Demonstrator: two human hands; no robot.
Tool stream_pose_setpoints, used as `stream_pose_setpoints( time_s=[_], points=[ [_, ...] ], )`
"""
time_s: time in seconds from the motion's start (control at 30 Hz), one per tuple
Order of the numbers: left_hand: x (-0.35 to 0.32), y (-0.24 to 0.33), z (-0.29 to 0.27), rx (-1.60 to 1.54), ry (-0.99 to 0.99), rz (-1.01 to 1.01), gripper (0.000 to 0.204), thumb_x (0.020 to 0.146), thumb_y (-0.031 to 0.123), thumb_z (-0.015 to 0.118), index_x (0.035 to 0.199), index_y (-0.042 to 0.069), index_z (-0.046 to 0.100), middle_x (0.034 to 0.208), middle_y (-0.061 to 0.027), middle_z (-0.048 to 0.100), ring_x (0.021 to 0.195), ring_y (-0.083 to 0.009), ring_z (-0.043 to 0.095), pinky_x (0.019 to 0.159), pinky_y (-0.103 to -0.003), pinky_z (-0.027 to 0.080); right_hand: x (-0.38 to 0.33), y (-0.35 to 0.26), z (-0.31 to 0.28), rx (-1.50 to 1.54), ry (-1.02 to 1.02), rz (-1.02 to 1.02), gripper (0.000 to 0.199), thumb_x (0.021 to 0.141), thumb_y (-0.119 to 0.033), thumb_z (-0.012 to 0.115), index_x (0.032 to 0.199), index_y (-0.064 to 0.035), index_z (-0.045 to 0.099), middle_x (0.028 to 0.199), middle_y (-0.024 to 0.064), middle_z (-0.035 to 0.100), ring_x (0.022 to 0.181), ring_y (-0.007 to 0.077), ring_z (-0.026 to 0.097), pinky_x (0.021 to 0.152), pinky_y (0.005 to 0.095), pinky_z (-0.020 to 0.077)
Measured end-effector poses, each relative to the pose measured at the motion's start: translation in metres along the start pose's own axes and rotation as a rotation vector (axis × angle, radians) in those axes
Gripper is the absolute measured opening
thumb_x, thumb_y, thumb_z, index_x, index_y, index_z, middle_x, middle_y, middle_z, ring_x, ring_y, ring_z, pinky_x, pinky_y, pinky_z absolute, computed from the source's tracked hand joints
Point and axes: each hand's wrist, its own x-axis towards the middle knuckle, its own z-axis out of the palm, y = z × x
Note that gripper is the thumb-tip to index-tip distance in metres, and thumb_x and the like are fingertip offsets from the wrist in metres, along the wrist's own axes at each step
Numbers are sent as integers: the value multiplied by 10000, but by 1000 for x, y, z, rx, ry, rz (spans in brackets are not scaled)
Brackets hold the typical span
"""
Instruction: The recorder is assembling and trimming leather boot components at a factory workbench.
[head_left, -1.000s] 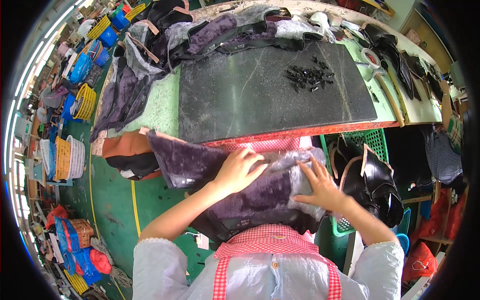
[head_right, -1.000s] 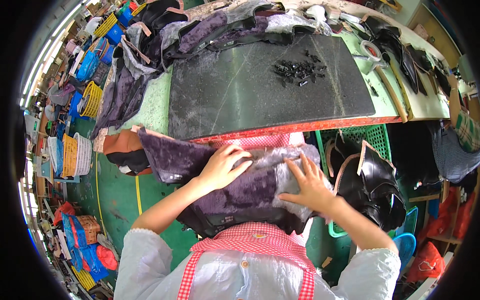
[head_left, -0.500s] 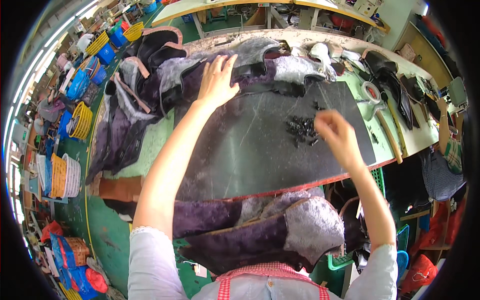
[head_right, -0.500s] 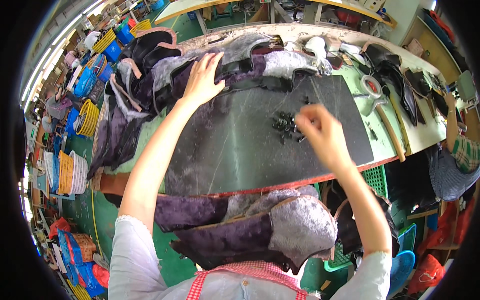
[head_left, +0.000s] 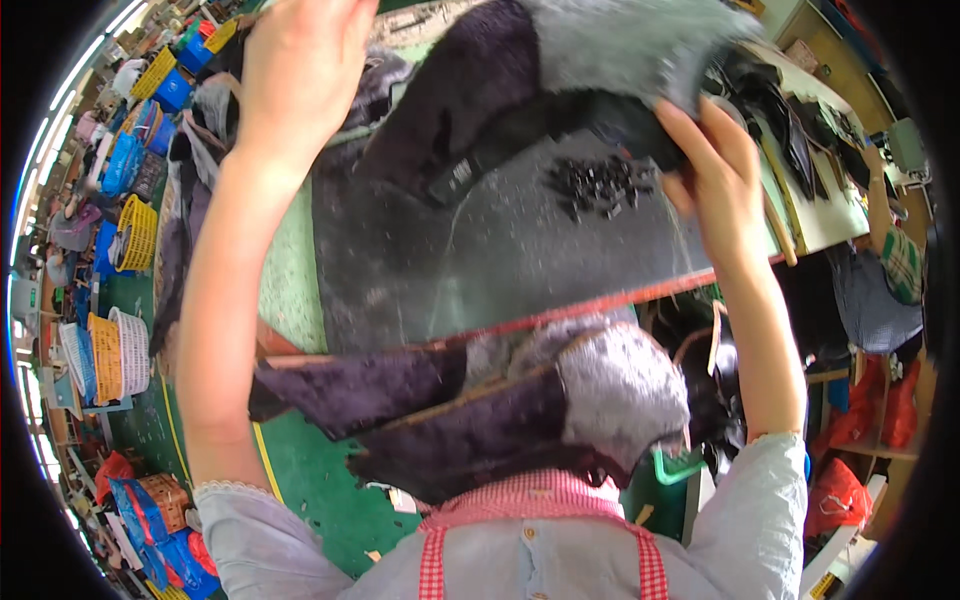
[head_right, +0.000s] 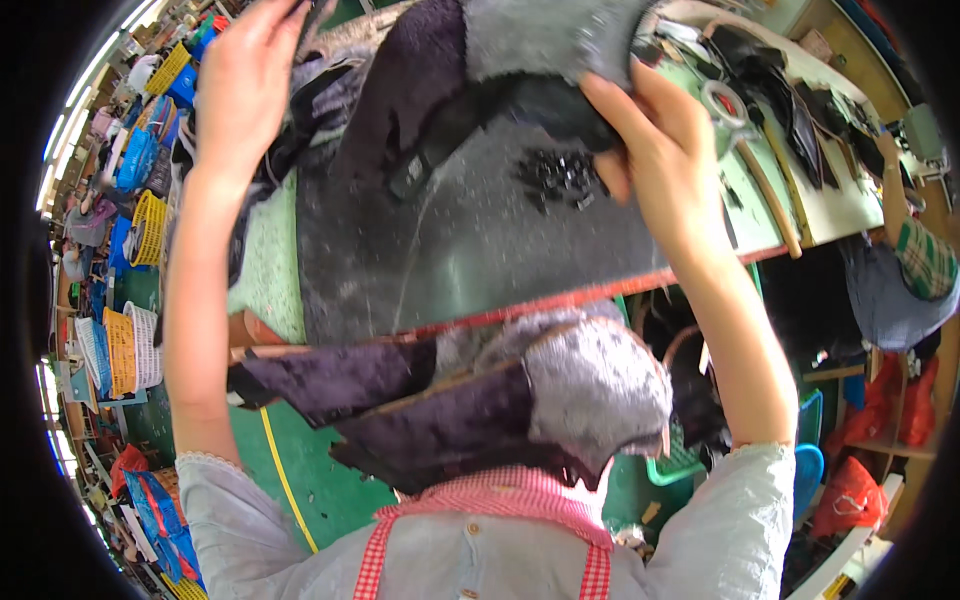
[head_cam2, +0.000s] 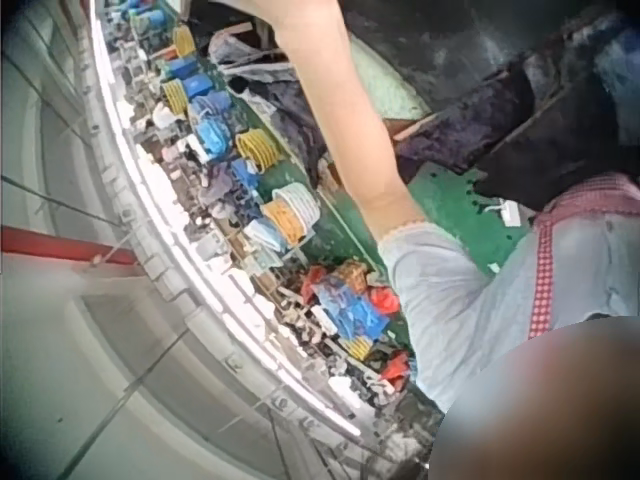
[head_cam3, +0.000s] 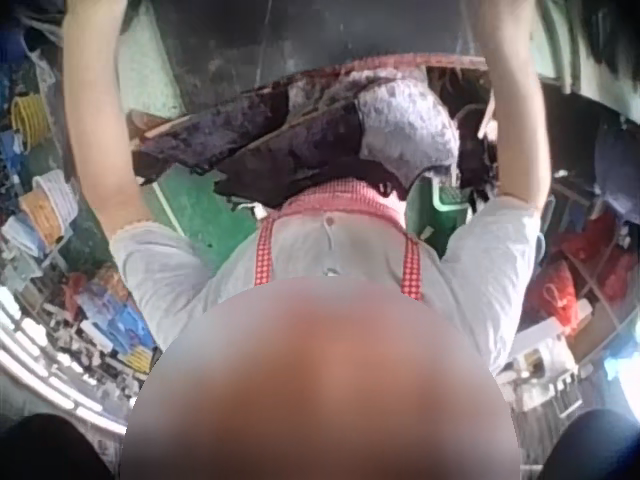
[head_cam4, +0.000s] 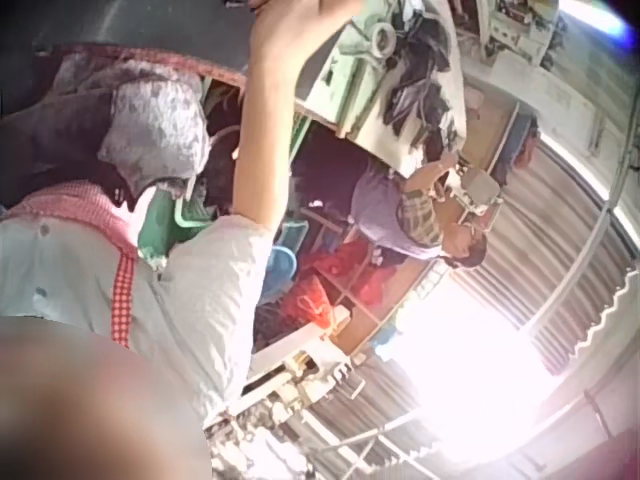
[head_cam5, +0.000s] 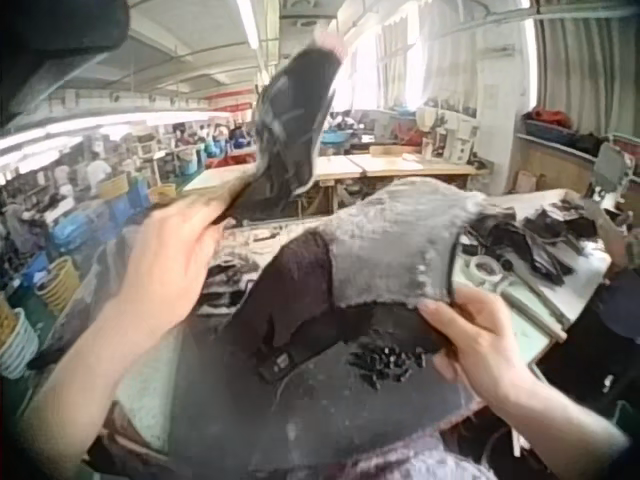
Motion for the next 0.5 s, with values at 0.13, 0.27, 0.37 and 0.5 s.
stream_pose_setpoints(
  time_s=[0.13,0.27,0.37,0.5],
  points=[
    [-61,104,-69,-19,-142,211,310,835,152,564,1133,96,630,974,-143,633,883,-301,612,703,-398,496,-137,-34,-11,34,285,416,193,928,-217,594,886,-30,571,588,19,526,345,89,397,347,232,245],
    [-159,205,-69,-196,-551,233,507,774,198,588,1262,58,572,1253,-114,576,1058,-229,522,757,-351,423,-234,-24,-28,-121,-47,786,197,919,-107,540,1076,8,571,733,74,626,572,163,609,524,271,458],
    [-219,220,-54,-140,-979,386,568,819,251,602,1350,78,498,1416,-161,428,1107,-253,478,822,-372,424,-246,-55,-80,-525,-517,1062,244,930,-189,582,1058,5,655,814,68,683,670,108,636,563,246,481],
    [-256,190,-60,-766,-766,187,569,832,254,652,1361,126,487,1425,-163,406,1263,-335,441,1015,-448,403,-226,-86,-99,-595,-133,730,235,939,-128,537,748,-3,589,634,12,577,566,50,534,519,216,416]
  ],
)
